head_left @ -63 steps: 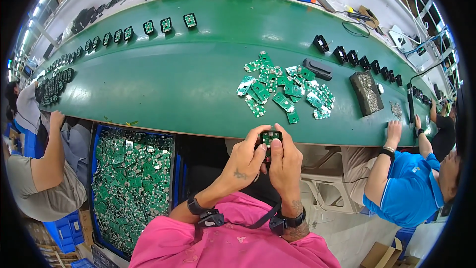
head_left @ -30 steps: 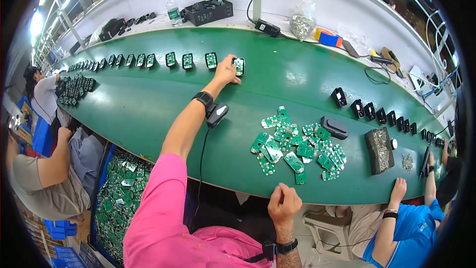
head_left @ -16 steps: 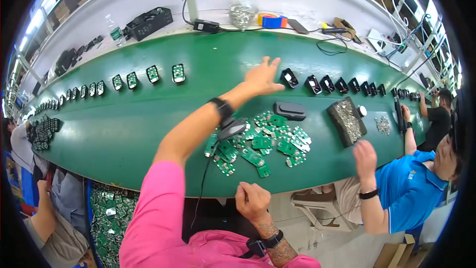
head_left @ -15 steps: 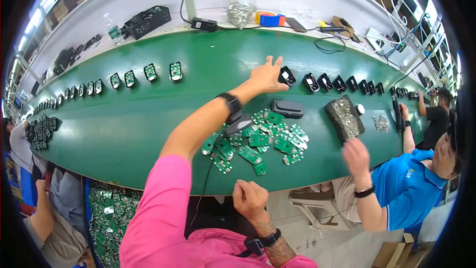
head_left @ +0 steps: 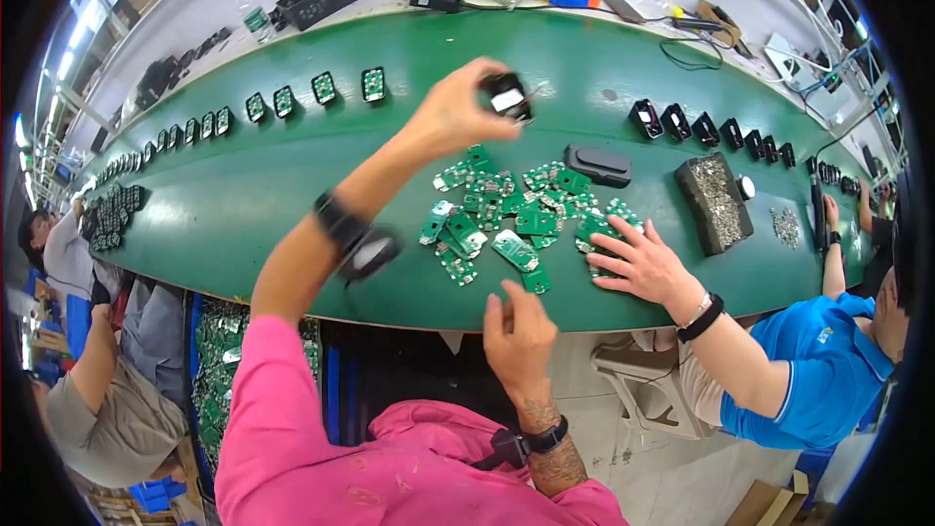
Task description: The person picks up a circuit board and a black plastic housing, fits the board into the housing by hand, and places the assembled unit onto the workbench. They then repeat the process with another circuit board and housing.
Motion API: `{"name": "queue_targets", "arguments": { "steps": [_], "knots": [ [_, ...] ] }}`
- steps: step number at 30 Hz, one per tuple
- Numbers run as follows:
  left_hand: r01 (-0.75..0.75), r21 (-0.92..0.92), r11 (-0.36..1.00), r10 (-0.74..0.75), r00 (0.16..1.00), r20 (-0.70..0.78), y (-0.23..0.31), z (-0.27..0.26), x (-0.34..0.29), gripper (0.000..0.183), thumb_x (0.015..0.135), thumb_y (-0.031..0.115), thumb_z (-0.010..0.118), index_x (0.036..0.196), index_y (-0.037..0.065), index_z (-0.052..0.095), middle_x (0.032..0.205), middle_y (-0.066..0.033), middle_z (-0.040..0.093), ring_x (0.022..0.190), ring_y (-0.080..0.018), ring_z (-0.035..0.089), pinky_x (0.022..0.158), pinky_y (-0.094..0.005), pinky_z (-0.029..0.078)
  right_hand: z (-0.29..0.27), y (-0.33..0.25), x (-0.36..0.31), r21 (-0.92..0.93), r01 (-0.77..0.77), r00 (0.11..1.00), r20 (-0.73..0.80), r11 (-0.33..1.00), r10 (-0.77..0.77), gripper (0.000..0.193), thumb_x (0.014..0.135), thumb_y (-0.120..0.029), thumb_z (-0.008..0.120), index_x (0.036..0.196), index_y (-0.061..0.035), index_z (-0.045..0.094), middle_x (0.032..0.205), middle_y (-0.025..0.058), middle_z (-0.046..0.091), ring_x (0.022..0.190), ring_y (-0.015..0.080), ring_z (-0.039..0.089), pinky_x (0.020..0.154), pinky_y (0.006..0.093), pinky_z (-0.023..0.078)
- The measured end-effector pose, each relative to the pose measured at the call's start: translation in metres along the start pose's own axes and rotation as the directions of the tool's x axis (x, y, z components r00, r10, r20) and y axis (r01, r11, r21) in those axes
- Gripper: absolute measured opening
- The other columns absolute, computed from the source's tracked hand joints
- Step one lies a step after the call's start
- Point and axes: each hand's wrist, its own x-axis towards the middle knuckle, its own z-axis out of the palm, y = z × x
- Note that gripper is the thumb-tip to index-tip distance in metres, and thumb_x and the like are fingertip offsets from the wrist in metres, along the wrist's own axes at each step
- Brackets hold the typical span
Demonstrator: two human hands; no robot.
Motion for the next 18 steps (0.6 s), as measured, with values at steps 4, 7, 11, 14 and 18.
{"name": "queue_targets", "arguments": {
  "steps": [4,7,11,14,18],
  "knots": [
    [0.126,-0.475,0.871,-0.187,0.979,-0.083,0.023,-0.014,-0.143,0.081,0.064,0.001,0.080,0.138,0.003,0.046,0.126,-0.0098,0.052,0.117,-0.0217,0.055,0.099,-0.0357,0.049,-0.019,-0.005,0.033,-0.466,-0.133,0.983,0.053,0.875,0.178,0.040,0.085,-0.018,0.076,0.119,-0.0020,0.063,0.088,0.0122,0.056,0.076,0.0308,0.060,0.065,0.0418,0.050],
    [0.167,-0.724,0.669,-0.342,0.935,-0.100,0.016,0.006,-0.225,0.087,0.062,0.001,0.081,0.140,0.003,0.043,0.128,-0.0105,0.054,0.119,-0.0213,0.055,0.103,-0.0358,0.046,-0.007,0.005,0.036,-0.508,-0.083,0.982,0.103,0.858,0.156,0.027,0.088,-0.017,0.072,0.111,-0.0025,0.067,0.093,0.0134,0.056,0.082,0.0317,0.059,0.069,0.0430,0.049],
    [0.180,-0.833,0.523,-0.435,0.897,-0.080,0.014,0.040,-0.267,0.086,0.066,0.001,0.084,0.141,0.000,0.042,0.133,-0.0109,0.053,0.123,-0.0220,0.054,0.107,-0.0366,0.043,-0.017,0.002,0.037,-0.431,-0.010,0.994,0.093,0.902,0.056,0.011,0.092,-0.010,0.065,0.093,0.0003,0.068,0.086,0.0119,0.058,0.077,0.0294,0.060,0.066,0.0390,0.047],
    [0.196,-0.855,0.481,-0.396,0.918,-0.012,0.018,0.047,-0.271,0.084,0.069,0.000,0.083,0.142,0.003,0.040,0.128,-0.0083,0.051,0.120,-0.0206,0.055,0.103,-0.0362,0.047,-0.036,-0.024,0.027,-0.117,-0.254,0.959,0.095,0.960,0.266,0.009,0.096,-0.005,0.059,0.091,0.0023,0.062,0.083,0.0094,0.064,0.068,0.0195,0.061,0.061,0.0334,0.047],
    [0.238,-0.825,0.512,-0.369,0.929,0.039,0.030,0.046,-0.273,0.081,0.073,-0.004,0.078,0.143,0.004,0.039,0.129,-0.0092,0.051,0.117,-0.0209,0.057,0.098,-0.0358,0.051,-0.041,-0.050,0.000,0.595,-0.621,0.772,0.352,0.510,0.528,0.014,0.095,-0.001,0.060,0.107,0.0025,0.056,0.089,0.0089,0.065,0.070,0.0147,0.061,0.066,0.0287,0.053]
  ]
}}
